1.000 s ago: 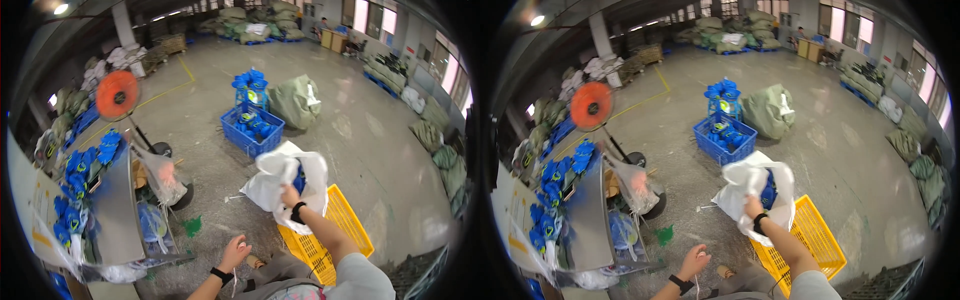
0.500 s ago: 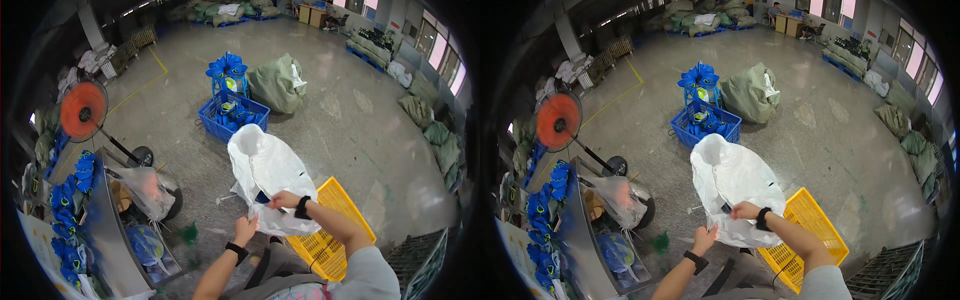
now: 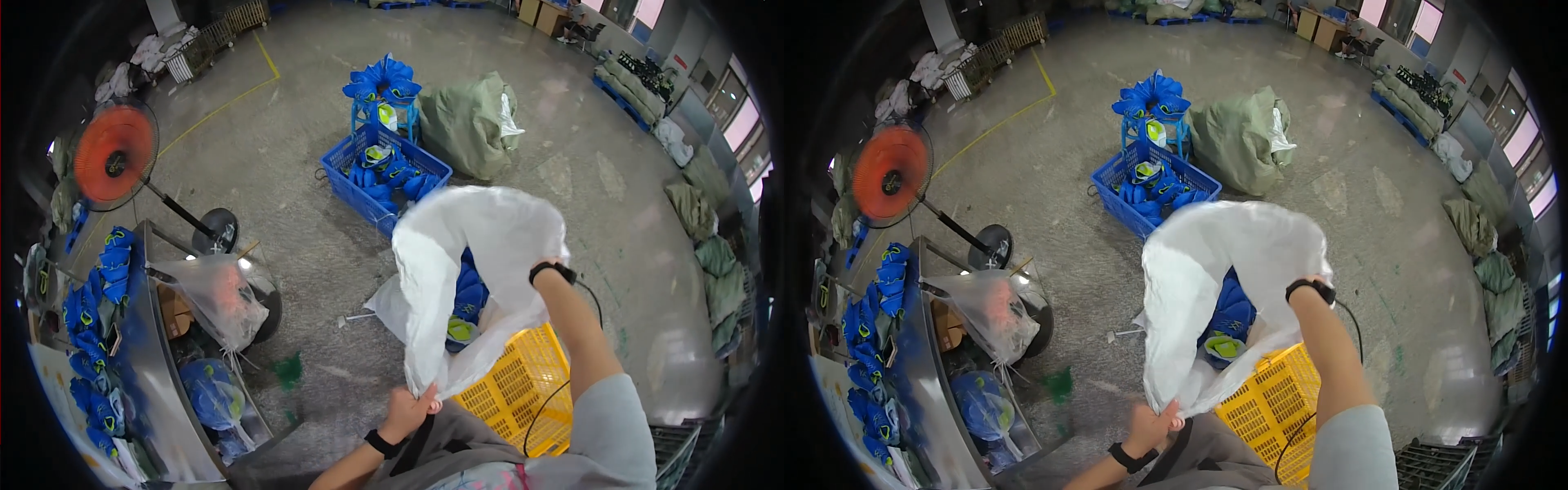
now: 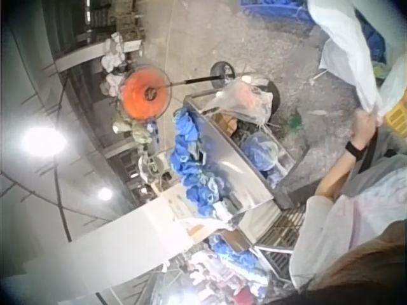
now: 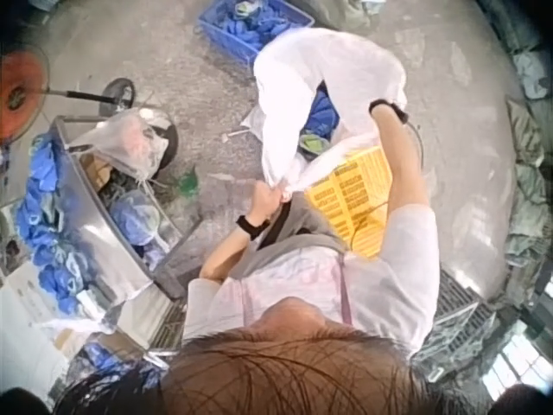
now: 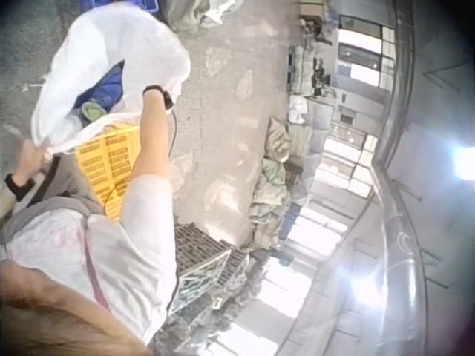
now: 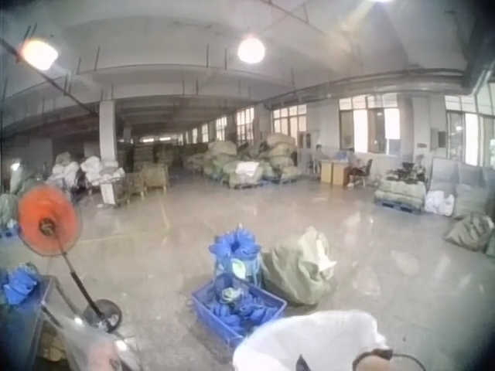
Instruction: Preparing blue shoe uppers by inserting white reinforcement components into the heel/collar area in a factory environment.
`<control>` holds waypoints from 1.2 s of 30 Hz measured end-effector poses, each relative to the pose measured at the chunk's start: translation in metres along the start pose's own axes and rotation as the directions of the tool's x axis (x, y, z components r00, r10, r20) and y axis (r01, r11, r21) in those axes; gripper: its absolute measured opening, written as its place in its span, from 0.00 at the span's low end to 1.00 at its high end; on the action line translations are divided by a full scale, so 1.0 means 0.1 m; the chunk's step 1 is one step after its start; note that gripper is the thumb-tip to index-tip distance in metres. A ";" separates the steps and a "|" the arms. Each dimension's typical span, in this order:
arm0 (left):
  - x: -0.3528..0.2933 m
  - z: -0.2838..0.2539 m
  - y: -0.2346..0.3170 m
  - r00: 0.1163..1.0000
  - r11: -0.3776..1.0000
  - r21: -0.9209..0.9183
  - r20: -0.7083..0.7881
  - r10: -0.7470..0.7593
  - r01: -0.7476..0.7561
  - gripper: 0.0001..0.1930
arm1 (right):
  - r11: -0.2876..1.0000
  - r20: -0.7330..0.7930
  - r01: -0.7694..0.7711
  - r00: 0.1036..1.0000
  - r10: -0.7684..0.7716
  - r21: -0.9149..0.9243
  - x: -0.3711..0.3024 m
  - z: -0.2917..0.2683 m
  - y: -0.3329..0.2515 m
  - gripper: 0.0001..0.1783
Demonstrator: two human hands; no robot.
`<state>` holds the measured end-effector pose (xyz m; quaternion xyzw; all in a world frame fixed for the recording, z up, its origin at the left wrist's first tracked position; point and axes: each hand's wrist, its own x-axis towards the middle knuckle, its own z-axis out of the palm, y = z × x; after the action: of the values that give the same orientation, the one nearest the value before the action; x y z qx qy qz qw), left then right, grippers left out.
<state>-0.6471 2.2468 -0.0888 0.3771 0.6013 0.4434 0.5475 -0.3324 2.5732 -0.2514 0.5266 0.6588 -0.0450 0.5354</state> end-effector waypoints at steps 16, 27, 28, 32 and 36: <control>0.00 -0.06 -0.39 0.902 0.910 -0.074 -0.124 -0.414 0.408 0.16 | 0.957 0.023 0.288 0.957 -0.289 0.039 -0.56 -1.02 -0.45 0.28; 0.11 -0.35 -0.76 0.668 0.628 -0.241 0.160 -0.727 0.740 0.28 | 0.802 0.007 0.595 0.803 -0.596 0.052 -2.95 -4.21 -0.71 0.28; 0.09 -0.29 -0.74 0.817 0.808 -0.173 -0.022 -0.576 0.564 0.28 | 0.802 0.015 0.593 0.803 -0.595 0.065 -2.98 -4.19 -0.70 0.28; -0.10 -0.23 -1.02 0.979 0.963 0.186 -0.094 -0.181 0.196 0.27 | 0.824 0.037 0.560 0.824 -0.565 0.084 -3.31 -4.08 -0.68 0.28; -0.20 -0.22 -0.95 0.979 0.948 -0.245 0.028 -0.204 0.205 0.25 | 0.868 0.039 0.488 0.869 -0.493 0.094 -3.99 -3.77 -0.56 0.27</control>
<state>-0.6636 2.1950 -0.1717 0.2423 0.5765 0.4552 0.6338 -0.6735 2.5257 0.1804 0.3615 0.7519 -0.2222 0.5046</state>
